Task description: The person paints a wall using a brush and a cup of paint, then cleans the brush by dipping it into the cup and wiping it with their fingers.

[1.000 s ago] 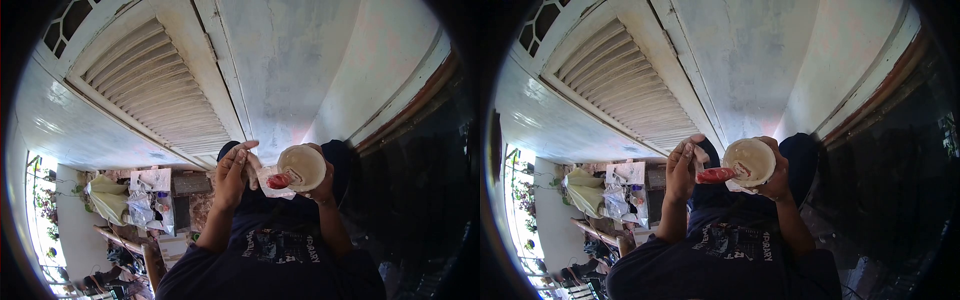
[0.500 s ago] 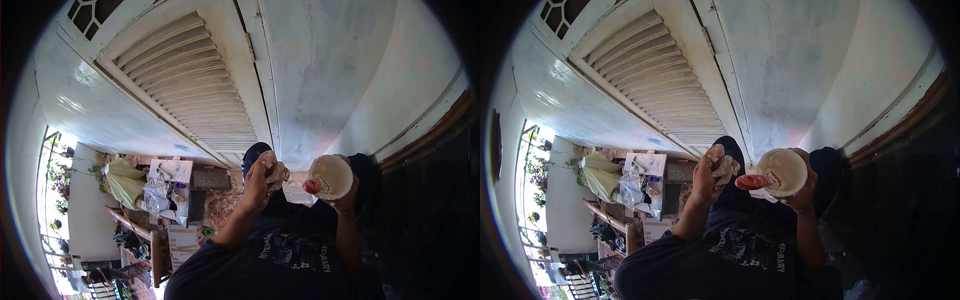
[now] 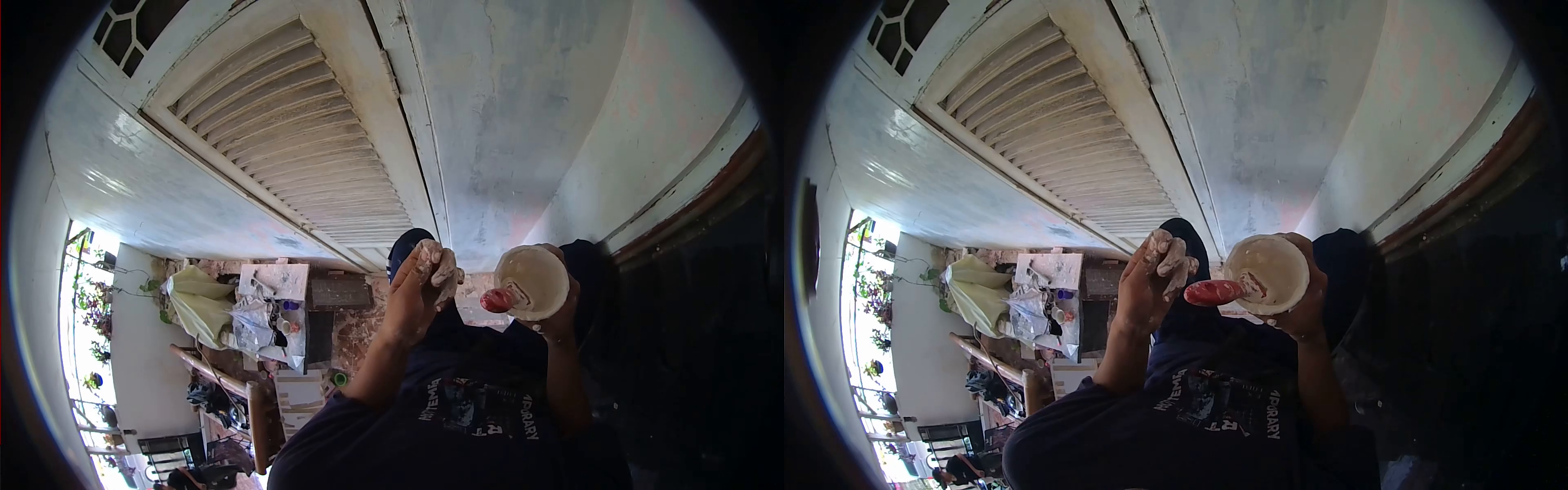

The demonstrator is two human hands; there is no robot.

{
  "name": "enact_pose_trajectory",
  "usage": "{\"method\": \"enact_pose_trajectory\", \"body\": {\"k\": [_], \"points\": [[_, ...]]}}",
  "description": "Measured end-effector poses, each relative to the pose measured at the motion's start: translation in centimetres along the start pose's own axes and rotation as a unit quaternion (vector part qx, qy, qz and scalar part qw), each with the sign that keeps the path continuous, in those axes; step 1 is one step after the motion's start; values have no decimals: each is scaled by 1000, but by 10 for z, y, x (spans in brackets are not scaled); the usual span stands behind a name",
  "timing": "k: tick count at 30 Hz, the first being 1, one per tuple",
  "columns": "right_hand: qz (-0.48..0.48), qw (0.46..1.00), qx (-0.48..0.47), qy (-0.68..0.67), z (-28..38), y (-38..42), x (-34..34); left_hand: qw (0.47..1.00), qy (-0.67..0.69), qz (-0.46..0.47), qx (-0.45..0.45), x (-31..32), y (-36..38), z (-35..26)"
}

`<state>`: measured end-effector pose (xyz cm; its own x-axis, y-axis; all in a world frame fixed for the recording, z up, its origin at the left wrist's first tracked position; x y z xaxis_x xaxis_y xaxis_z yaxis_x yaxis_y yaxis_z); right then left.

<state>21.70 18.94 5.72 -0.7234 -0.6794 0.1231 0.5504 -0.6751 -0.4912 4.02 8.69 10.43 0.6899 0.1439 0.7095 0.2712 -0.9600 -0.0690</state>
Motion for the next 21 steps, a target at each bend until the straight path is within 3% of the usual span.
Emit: {"method": "enact_pose_trajectory", "body": {"k": [4,6,13,15,16,18,21], "points": [[9,1000,-14,-2,-3,1,-3,996,1,-91,-1,-7,1,5],[7,1000,-13,2,-3,1,-3,999,44,-18,2,-14,2,6],[-2,1000,-2,-16,2,0,0,999,40,22,-5,-4,-2,3],[-3,1000,-4,-8,2,-1,1,993,-27,-103,-56,8,1,-1],[-3,1000,-6,-2,2,-1,1,993,-27,-103,-57,4,0,0],[-2,1000,-9,12,3,-1,0,995,82,25,-40,-7,-3,4],[-2,1000,-11,5,2,0,0,992,86,97,-5,-16,0,6]]}}
Point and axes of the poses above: each hand's wrist, its own y-axis away from the middle knuckle, its own x-axis out of the palm, z = x × y, the point moved 1 cm from there along -y, towards the middle knuckle, and after that the axes turned 5 degrees about z, right-handed, at the moved point
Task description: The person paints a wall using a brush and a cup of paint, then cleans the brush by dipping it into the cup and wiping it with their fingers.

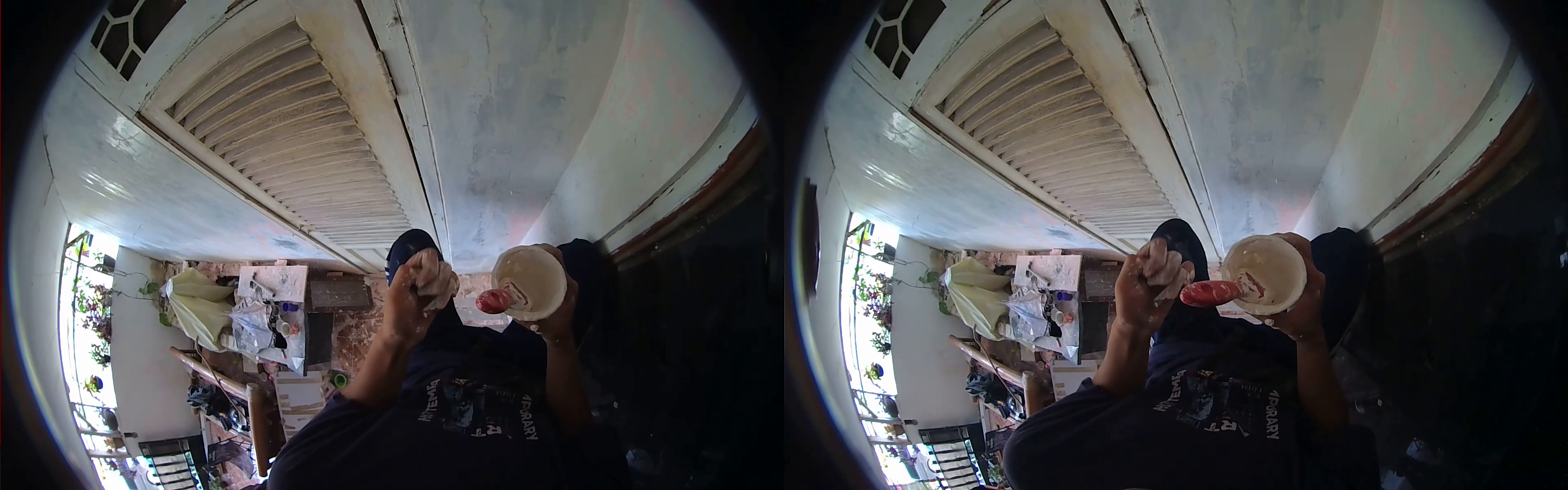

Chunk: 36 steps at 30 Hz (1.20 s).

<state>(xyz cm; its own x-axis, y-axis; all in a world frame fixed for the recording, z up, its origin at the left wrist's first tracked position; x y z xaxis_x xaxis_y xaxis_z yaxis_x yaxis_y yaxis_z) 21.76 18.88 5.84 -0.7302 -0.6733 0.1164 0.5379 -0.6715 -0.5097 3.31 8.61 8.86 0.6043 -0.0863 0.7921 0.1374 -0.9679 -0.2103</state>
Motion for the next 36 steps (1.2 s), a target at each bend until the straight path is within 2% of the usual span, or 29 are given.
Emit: {"method": "enact_pose_trajectory", "body": {"k": [1,3,7,10,12,16,18,28,30,34,36], "points": [[-2,1000,2,-20,-1,0,0,1000,-2,0,1,-1,2,0],[2,1000,5,-12,-1,0,-1,991,-121,-59,9,1,6,0],[12,999,3,32,-4,1,-2,983,-152,-102,3,15,2,-1],[2,1000,12,-22,-1,0,1,985,-145,-74,51,7,8,-1],[8,1000,4,-2,-3,0,-2,979,-166,-47,104,1,13,-2],[11,1000,14,13,-3,1,-2,973,-204,-22,103,11,14,-8],[13,1000,5,27,-2,-1,-1,981,-193,-26,-1,21,8,-11],[7,999,-4,36,0,-1,-2,964,-262,13,52,17,4,-5],[11,999,-8,39,-3,0,-4,950,-296,58,83,13,3,-5],[10,998,4,60,-4,2,-4,956,-278,57,74,8,4,-4],[8,999,-1,44,-4,2,-5,972,-216,40,87,8,4,-4]]}}
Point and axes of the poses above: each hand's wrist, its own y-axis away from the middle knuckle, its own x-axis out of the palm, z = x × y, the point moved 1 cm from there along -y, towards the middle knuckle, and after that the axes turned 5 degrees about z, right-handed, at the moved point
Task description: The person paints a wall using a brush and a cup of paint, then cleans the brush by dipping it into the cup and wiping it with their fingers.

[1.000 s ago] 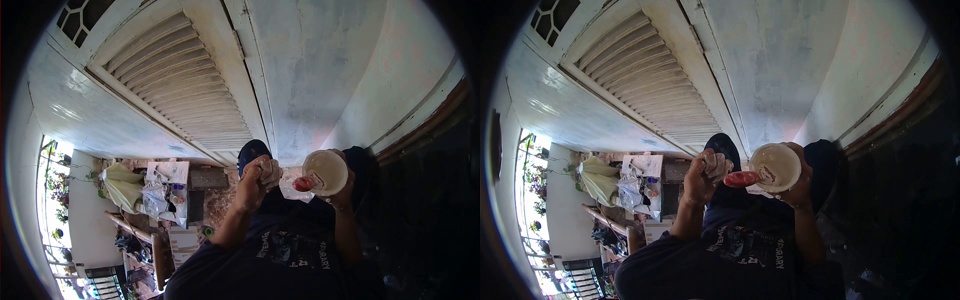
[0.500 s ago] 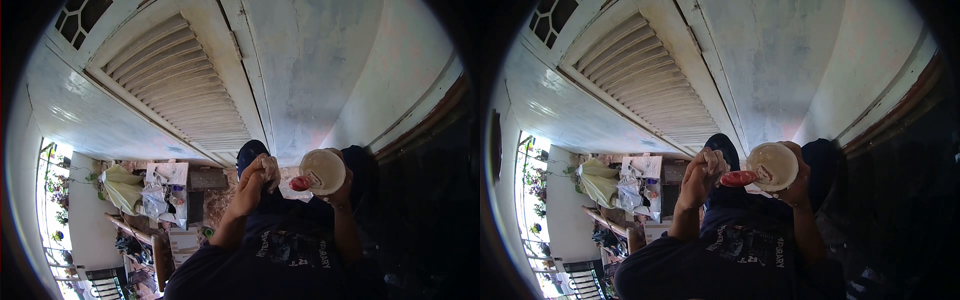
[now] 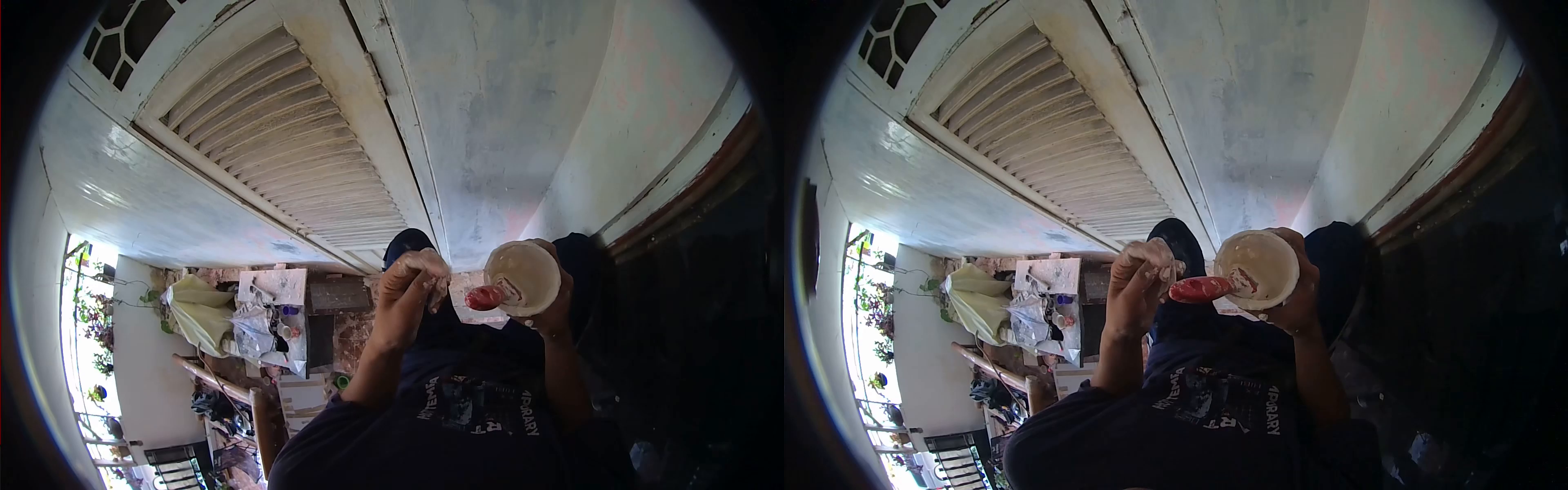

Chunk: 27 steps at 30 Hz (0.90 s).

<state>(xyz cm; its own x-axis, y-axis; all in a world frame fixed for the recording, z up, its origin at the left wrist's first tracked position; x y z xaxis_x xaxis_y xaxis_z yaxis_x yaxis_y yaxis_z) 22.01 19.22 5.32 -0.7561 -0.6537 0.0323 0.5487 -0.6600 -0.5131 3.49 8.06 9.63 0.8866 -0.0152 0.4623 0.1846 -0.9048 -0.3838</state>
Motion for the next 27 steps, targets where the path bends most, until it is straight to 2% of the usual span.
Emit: {"method": "enact_pose_trajectory", "body": {"k": [1,3,4,6,10,13,15,16,17,19,21,23,25,27], "points": [[-1,1000,-5,-15,0,0,0,1000,0,0,-1,4,0,-2],[-10,999,-4,-43,1,-1,2,995,-10,-94,-33,15,-2,-8],[-18,997,-3,-71,2,-1,2,995,-10,-94,-34,20,-4,-9],[-16,998,-2,-64,3,-1,3,988,-2,-150,-48,25,-7,-10],[-5,1000,-4,-4,2,0,-1,993,56,-100,-37,11,-2,-4],[-19,999,5,-38,4,0,1,987,30,-145,-63,6,-2,-3],[-19,998,7,-56,5,-1,2,987,128,-85,56,-5,2,5],[-18,997,7,-75,5,-1,2,993,28,-69,92,-10,3,4],[-26,997,13,-68,3,1,1,994,36,-67,84,-13,4,4],[-22,999,2,-40,-1,2,-2,989,52,-51,130,-14,4,2],[-30,999,-3,-20,2,3,-4,991,53,-66,105,-13,3,3],[-15,1000,-4,-25,-2,5,-2,985,77,-154,32,-12,3,-2],[-12,999,3,-30,4,2,1,982,58,-176,45,-8,3,-1],[-4,999,10,-34,4,0,4,994,-6,-97,51,-7,1,0]]}}
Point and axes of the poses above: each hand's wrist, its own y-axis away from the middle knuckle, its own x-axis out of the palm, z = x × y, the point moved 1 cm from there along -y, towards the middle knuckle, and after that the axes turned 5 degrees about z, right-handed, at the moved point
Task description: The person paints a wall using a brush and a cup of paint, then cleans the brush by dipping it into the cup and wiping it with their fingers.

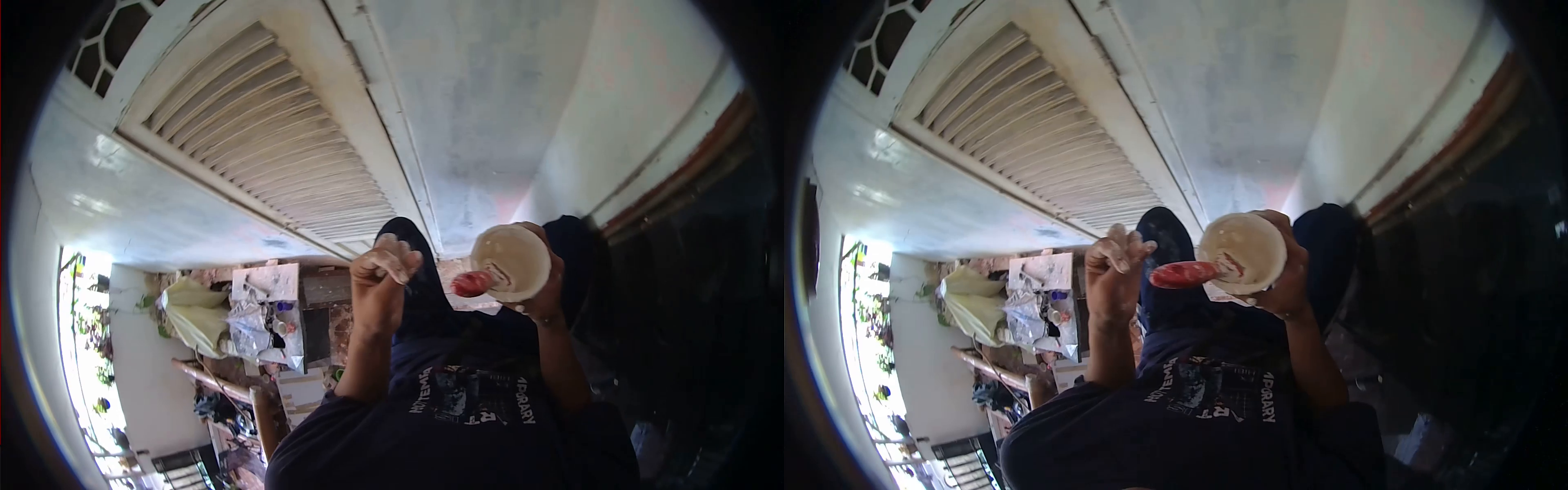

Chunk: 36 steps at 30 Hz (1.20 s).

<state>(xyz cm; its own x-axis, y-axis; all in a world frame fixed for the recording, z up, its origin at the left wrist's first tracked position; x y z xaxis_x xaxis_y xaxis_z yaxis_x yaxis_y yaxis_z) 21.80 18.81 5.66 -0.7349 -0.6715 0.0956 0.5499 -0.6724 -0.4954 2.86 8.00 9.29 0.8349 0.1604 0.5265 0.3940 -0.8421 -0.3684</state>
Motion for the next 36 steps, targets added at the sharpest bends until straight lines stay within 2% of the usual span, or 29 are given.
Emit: {"method": "enact_pose_trajectory", "body": {"k": [2,4,11,15,17,20,24,26,27,29,30,32,33,35,36], "points": [[-12,1000,12,-23,-2,0,1,1000,18,-9,3,3,0,-3],[-5,1000,1,-14,-1,-1,1,999,-18,4,-27,7,0,-4],[-9,1000,-3,11,-1,0,-3,996,-73,-38,-36,10,0,-7],[-3,999,-5,33,-1,0,-3,994,-26,-87,-53,17,0,-11],[-2,999,-8,36,-2,0,-4,999,-5,-28,-24,7,0,-8],[-4,1000,-8,25,-1,-1,-1,1000,-1,10,25,2,-2,-4],[-5,999,-7,35,4,-2,-1,999,-31,1,29,3,-1,0],[-4,1000,-17,18,2,-3,-1,992,-116,56,-3,8,1,-4],[-2,1000,-26,0,1,-3,-1,992,-116,56,-3,12,0,-5],[-1,1000,-25,8,1,-2,-3,993,-110,-23,-39,22,-2,-7],[2,1000,-24,15,1,-2,-3,993,-110,-22,-39,33,-6,-10],[-3,1000,-21,18,1,-1,-4,982,21,-178,-64,49,-13,-17],[-7,1000,-17,21,1,-1,-3,982,21,-178,-64,40,-11,-14],[-9,1000,-15,22,2,-1,-3,993,116,-8,-34,9,-4,-4],[-10,1000,-12,24,2,-2,-3,993,116,-8,-34,-1,0,0]]}}
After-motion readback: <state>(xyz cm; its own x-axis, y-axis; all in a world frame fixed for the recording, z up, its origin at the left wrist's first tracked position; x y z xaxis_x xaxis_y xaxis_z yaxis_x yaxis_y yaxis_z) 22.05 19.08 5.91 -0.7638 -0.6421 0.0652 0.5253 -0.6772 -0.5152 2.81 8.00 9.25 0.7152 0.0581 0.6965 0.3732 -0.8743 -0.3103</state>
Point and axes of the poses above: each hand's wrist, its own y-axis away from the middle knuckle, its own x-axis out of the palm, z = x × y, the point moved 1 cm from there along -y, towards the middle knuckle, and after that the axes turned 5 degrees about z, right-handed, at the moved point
